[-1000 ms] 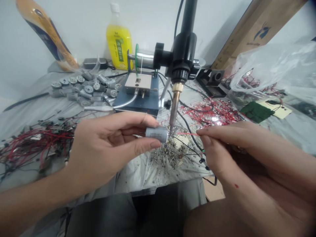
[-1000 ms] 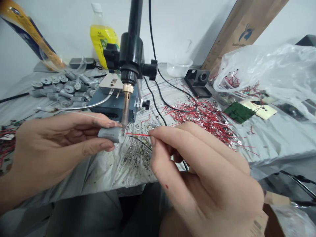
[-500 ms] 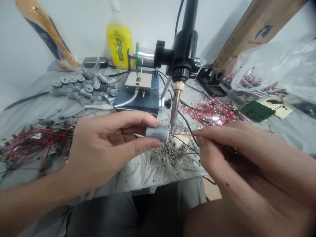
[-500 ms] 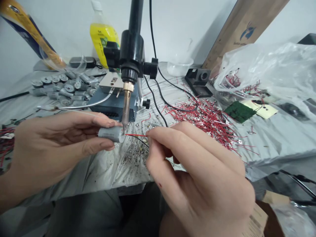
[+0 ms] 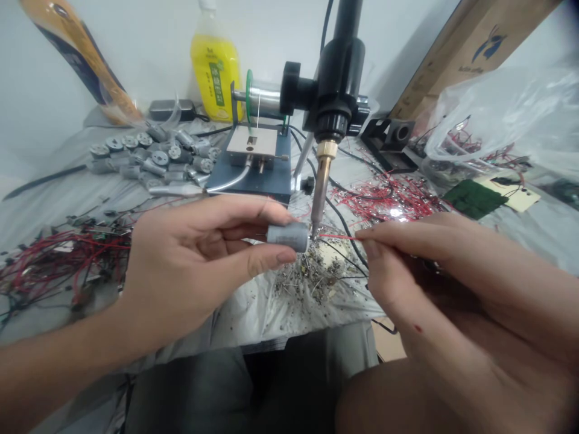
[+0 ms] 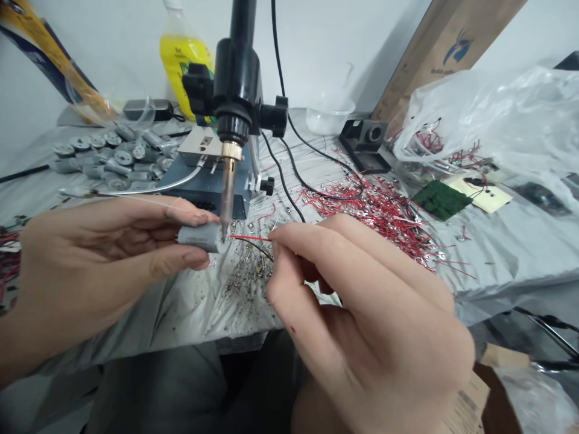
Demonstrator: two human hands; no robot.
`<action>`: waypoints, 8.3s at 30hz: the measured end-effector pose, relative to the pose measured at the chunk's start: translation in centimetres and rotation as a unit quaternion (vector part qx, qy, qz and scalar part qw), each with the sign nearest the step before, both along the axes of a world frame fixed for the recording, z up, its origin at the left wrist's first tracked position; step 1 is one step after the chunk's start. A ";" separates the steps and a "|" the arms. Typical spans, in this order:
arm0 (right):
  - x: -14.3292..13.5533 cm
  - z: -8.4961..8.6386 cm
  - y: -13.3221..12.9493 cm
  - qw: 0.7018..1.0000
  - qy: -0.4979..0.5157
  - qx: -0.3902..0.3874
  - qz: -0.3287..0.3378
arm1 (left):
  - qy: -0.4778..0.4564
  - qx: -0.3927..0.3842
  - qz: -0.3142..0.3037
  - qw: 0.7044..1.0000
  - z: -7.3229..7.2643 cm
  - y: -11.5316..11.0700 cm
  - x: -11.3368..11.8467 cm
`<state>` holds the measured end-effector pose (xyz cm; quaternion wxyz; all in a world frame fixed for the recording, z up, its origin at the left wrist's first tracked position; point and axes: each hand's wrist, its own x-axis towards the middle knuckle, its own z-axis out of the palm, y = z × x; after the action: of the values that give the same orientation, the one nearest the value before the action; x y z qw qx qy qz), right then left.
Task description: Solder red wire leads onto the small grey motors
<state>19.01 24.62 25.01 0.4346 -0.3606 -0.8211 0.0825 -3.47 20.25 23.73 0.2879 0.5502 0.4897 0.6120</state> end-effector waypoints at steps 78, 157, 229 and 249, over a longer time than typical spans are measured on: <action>0.0 0.9 -0.3 1.000 -0.007 0.002 0.004 | 0.012 -0.021 0.024 0.999 0.1 -0.5 0.0; 0.1 0.7 0.0 1.000 -0.004 0.004 0.020 | 0.066 0.020 0.031 0.997 -0.1 -0.5 -0.3; 0.0 1.1 0.3 0.999 -0.015 0.007 0.032 | 0.122 -0.021 0.054 0.991 0.2 -1.0 -0.3; 0.3 1.5 0.4 0.998 -0.027 0.019 0.055 | 0.065 -0.007 0.033 0.997 0.3 -0.8 -0.1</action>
<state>19.33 25.06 26.47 0.4136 -0.3086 -0.8528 0.0807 -3.58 19.44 24.02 0.2388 0.5702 0.5297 0.5807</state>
